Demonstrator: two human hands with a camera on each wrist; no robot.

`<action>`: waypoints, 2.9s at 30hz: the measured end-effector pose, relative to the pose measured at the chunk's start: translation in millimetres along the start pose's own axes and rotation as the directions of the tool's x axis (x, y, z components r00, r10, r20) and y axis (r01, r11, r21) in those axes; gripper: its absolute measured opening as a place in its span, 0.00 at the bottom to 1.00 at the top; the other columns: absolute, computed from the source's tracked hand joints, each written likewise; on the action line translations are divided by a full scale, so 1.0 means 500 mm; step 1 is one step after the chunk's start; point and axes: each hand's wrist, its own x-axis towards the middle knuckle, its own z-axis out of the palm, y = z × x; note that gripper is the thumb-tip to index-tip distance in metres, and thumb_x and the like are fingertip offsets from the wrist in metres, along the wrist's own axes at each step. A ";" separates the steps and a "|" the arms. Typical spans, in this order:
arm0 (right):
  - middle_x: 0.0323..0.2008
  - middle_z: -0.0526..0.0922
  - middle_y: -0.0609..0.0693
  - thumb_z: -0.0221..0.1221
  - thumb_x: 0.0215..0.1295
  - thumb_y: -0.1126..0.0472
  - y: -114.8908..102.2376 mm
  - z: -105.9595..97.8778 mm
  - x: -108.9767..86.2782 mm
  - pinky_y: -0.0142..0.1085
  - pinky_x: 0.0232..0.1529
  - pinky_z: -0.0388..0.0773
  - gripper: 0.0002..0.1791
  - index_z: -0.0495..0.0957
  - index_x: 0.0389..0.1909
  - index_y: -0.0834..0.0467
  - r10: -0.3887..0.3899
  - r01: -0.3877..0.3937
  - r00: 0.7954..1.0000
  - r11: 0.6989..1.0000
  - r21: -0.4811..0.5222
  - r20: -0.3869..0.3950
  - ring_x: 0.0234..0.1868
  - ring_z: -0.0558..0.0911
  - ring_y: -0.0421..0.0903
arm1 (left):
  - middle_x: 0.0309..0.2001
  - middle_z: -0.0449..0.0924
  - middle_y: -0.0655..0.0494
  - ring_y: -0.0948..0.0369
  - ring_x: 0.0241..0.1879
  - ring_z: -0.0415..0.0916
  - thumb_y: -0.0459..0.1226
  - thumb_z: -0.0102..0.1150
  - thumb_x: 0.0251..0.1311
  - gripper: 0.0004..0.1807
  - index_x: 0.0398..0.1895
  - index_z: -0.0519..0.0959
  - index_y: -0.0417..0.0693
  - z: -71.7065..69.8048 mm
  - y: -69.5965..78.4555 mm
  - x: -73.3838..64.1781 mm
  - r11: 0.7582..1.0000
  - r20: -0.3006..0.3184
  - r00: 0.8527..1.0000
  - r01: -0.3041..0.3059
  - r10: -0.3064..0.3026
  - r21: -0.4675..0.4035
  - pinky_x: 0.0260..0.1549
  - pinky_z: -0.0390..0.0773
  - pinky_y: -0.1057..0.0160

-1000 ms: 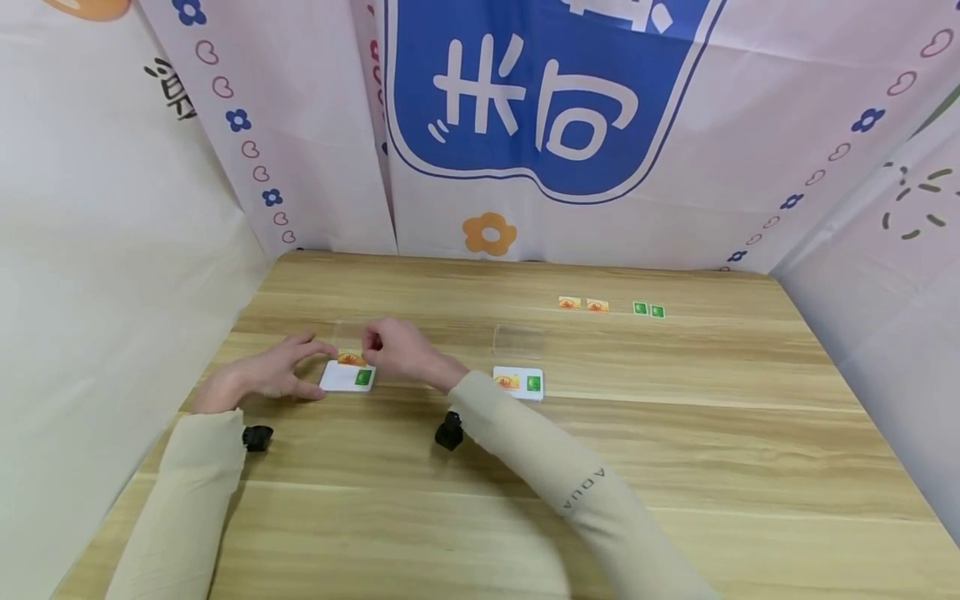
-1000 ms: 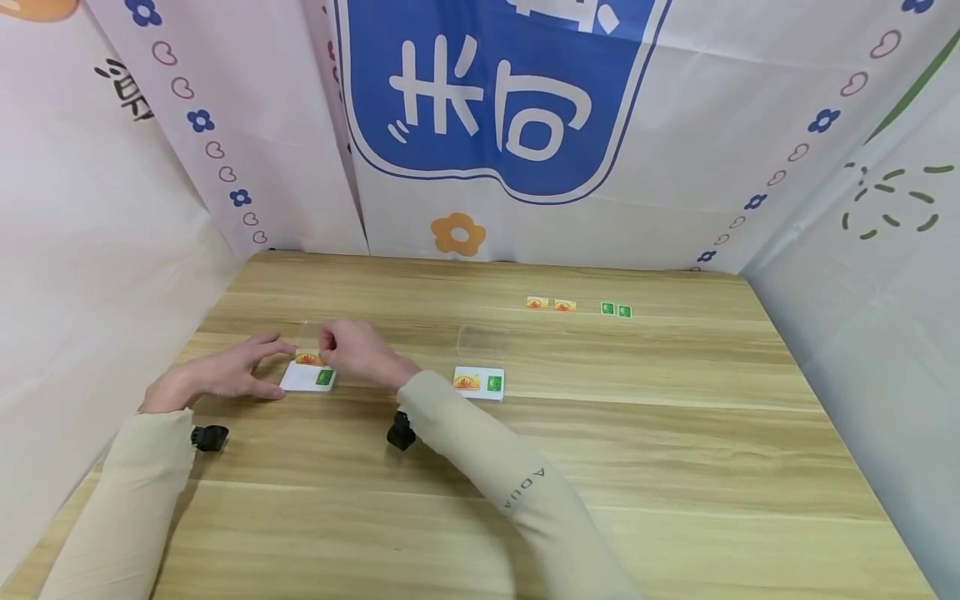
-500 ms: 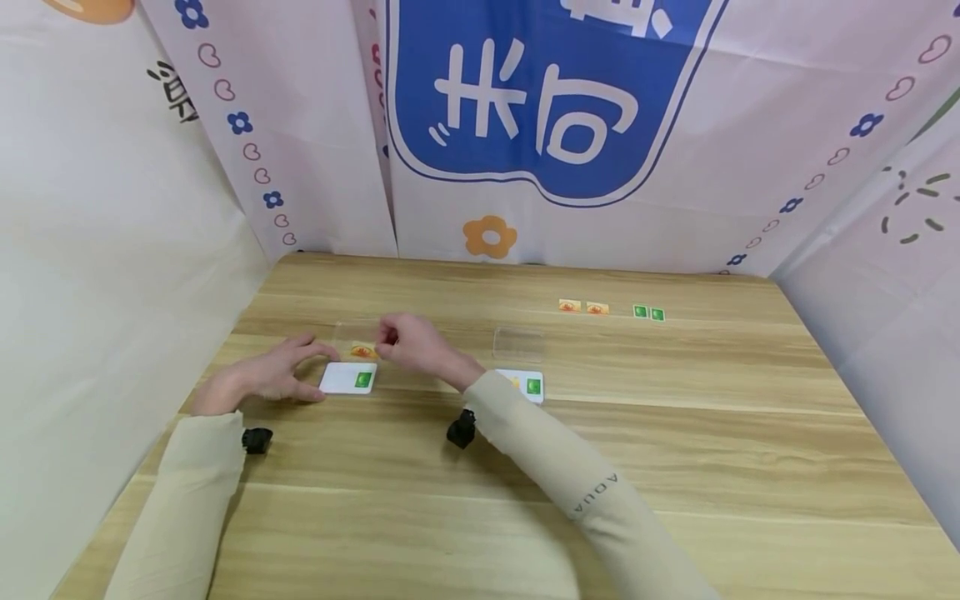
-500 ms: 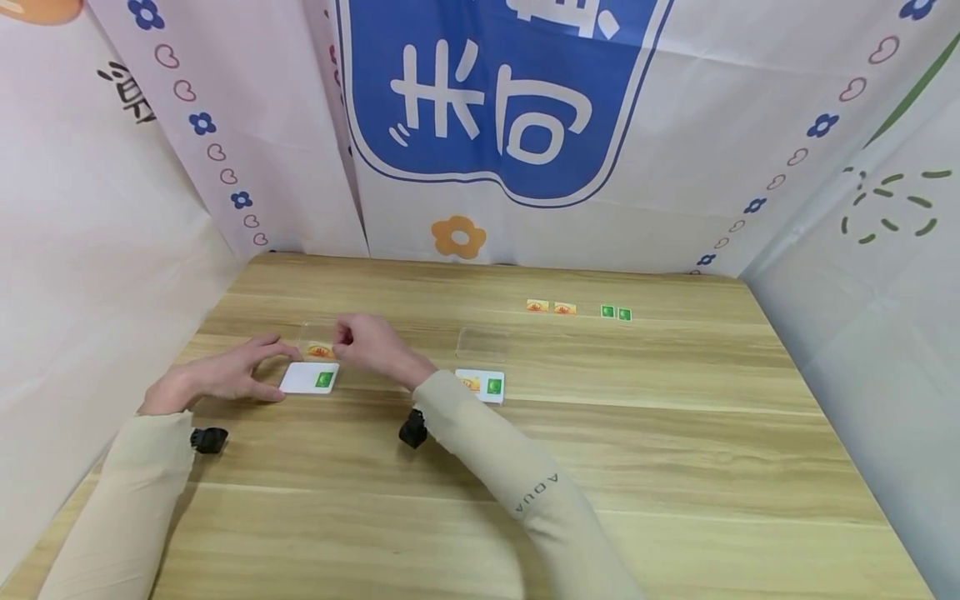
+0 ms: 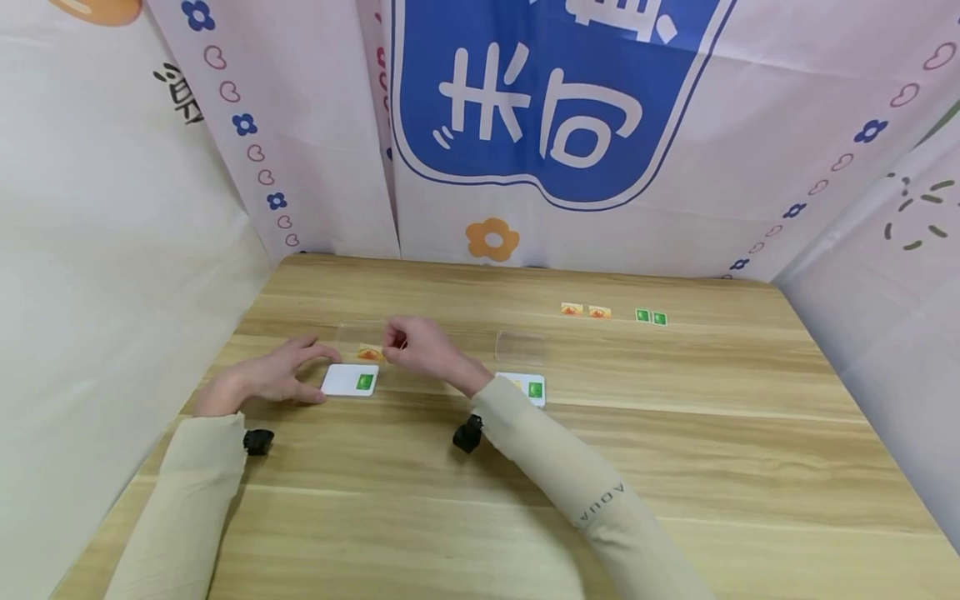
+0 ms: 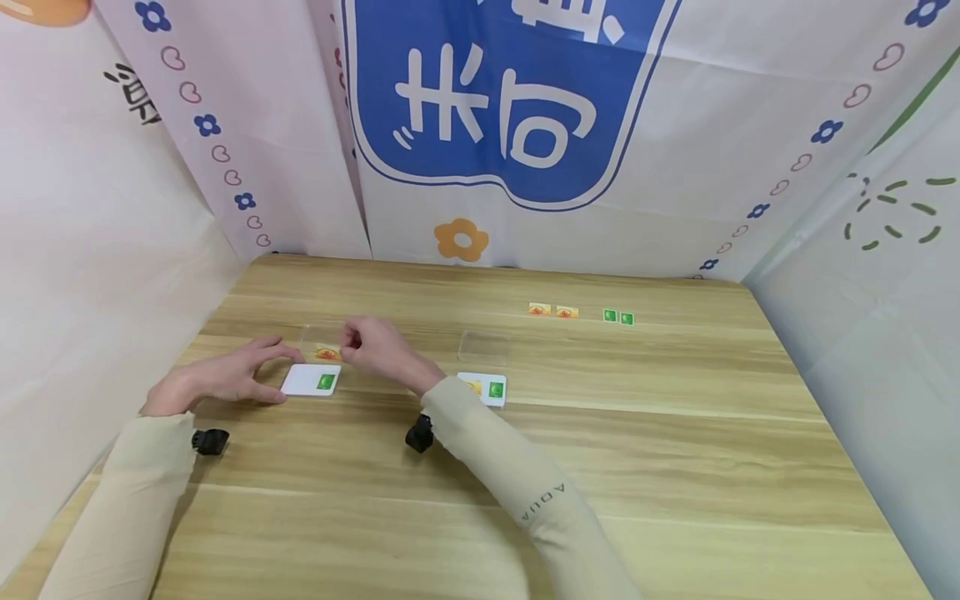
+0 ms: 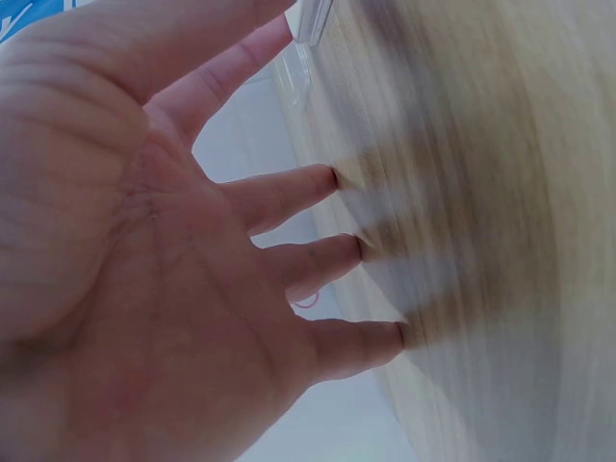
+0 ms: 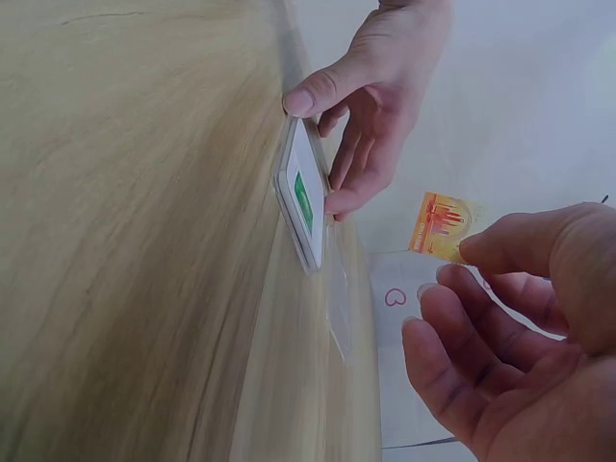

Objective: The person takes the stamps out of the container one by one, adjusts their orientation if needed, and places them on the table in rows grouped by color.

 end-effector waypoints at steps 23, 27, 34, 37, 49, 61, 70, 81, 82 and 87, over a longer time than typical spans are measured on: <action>0.33 0.81 0.50 0.60 0.66 0.64 0.022 -0.043 -0.026 0.24 0.31 0.73 0.02 0.77 0.37 0.59 0.004 -0.004 1.000 0.998 0.060 -0.012 0.32 0.76 0.39 | 0.71 0.46 0.22 0.23 0.69 0.45 0.49 0.71 0.54 0.31 0.60 0.72 0.53 0.003 -0.002 -0.002 1.000 -0.010 1.000 -0.010 0.010 0.005 0.57 0.55 0.22; 0.33 0.81 0.51 0.60 0.66 0.65 0.025 -0.050 -0.029 0.24 0.31 0.72 0.03 0.77 0.37 0.61 -0.009 0.010 1.000 0.998 0.068 -0.016 0.31 0.75 0.39 | 0.71 0.46 0.21 0.23 0.69 0.45 0.49 0.71 0.54 0.31 0.60 0.71 0.53 0.003 -0.002 -0.003 1.000 -0.009 1.000 -0.007 0.007 0.009 0.57 0.55 0.22; 0.33 0.82 0.52 0.60 0.66 0.66 0.043 -0.065 -0.034 0.24 0.32 0.73 0.02 0.79 0.37 0.61 -0.021 0.023 0.999 0.998 0.063 -0.033 0.32 0.76 0.38 | 0.71 0.45 0.21 0.23 0.69 0.44 0.48 0.71 0.54 0.31 0.60 0.72 0.53 0.004 0.001 -0.003 1.000 -0.006 1.000 -0.005 0.005 0.001 0.58 0.52 0.21; 0.33 0.82 0.52 0.59 0.65 0.67 0.050 -0.075 -0.038 0.24 0.33 0.72 0.02 0.79 0.36 0.61 -0.025 0.028 0.999 0.998 0.059 -0.048 0.31 0.75 0.38 | 0.71 0.45 0.21 0.23 0.69 0.44 0.48 0.71 0.54 0.31 0.60 0.72 0.52 0.003 0.003 -0.004 1.000 -0.010 1.000 -0.009 0.009 0.000 0.58 0.52 0.21; 0.34 0.83 0.52 0.60 0.65 0.66 0.071 -0.101 -0.045 0.25 0.35 0.73 0.02 0.79 0.36 0.60 -0.014 0.017 0.995 0.999 0.029 -0.096 0.33 0.77 0.39 | 0.72 0.44 0.21 0.23 0.69 0.43 0.48 0.70 0.54 0.31 0.60 0.72 0.53 0.004 -0.001 -0.005 1.000 -0.007 1.000 0.000 -0.001 -0.005 0.58 0.51 0.21; 0.31 0.82 0.51 0.59 0.65 0.66 0.090 -0.123 -0.052 0.26 0.33 0.72 0.02 0.79 0.35 0.61 0.009 -0.002 0.993 0.998 0.061 -0.117 0.31 0.76 0.39 | 0.72 0.44 0.21 0.24 0.69 0.43 0.47 0.70 0.55 0.31 0.61 0.72 0.53 0.003 -0.001 -0.005 1.000 -0.005 1.000 0.002 -0.002 -0.004 0.58 0.52 0.21; 0.32 0.83 0.50 0.59 0.65 0.65 0.105 -0.138 -0.061 0.27 0.34 0.73 0.02 0.80 0.35 0.58 0.020 -0.012 0.991 0.998 0.054 -0.133 0.32 0.77 0.40 | 0.71 0.46 0.22 0.24 0.69 0.45 0.48 0.71 0.54 0.31 0.61 0.72 0.54 0.005 -0.003 -0.005 1.000 -0.010 1.000 -0.005 0.005 0.011 0.58 0.53 0.22; 0.33 0.82 0.50 0.59 0.67 0.61 0.123 -0.162 -0.077 0.31 0.33 0.74 0.03 0.80 0.37 0.56 0.071 -0.055 0.985 0.993 0.103 -0.157 0.33 0.76 0.43 | 0.72 0.45 0.22 0.24 0.69 0.44 0.49 0.71 0.54 0.32 0.61 0.71 0.55 0.007 -0.007 -0.002 1.000 -0.006 1.000 0.007 -0.007 0.011 0.58 0.53 0.21; 0.33 0.82 0.50 0.59 0.67 0.61 0.124 -0.163 -0.078 0.31 0.33 0.73 0.03 0.80 0.37 0.56 0.072 -0.056 0.985 0.993 0.106 -0.157 0.33 0.76 0.43 | 0.72 0.45 0.22 0.23 0.69 0.44 0.49 0.71 0.54 0.32 0.61 0.71 0.55 0.008 -0.007 -0.002 1.000 -0.006 1.000 0.006 -0.006 0.012 0.58 0.53 0.22; 0.33 0.82 0.50 0.59 0.68 0.60 0.132 -0.171 -0.080 0.32 0.33 0.74 0.04 0.80 0.38 0.55 0.094 -0.077 0.983 0.991 0.111 -0.161 0.33 0.76 0.44 | 0.71 0.45 0.21 0.23 0.69 0.44 0.49 0.70 0.54 0.31 0.61 0.71 0.54 0.010 -0.007 -0.004 1.000 -0.006 1.000 -0.005 0.005 0.013 0.58 0.54 0.22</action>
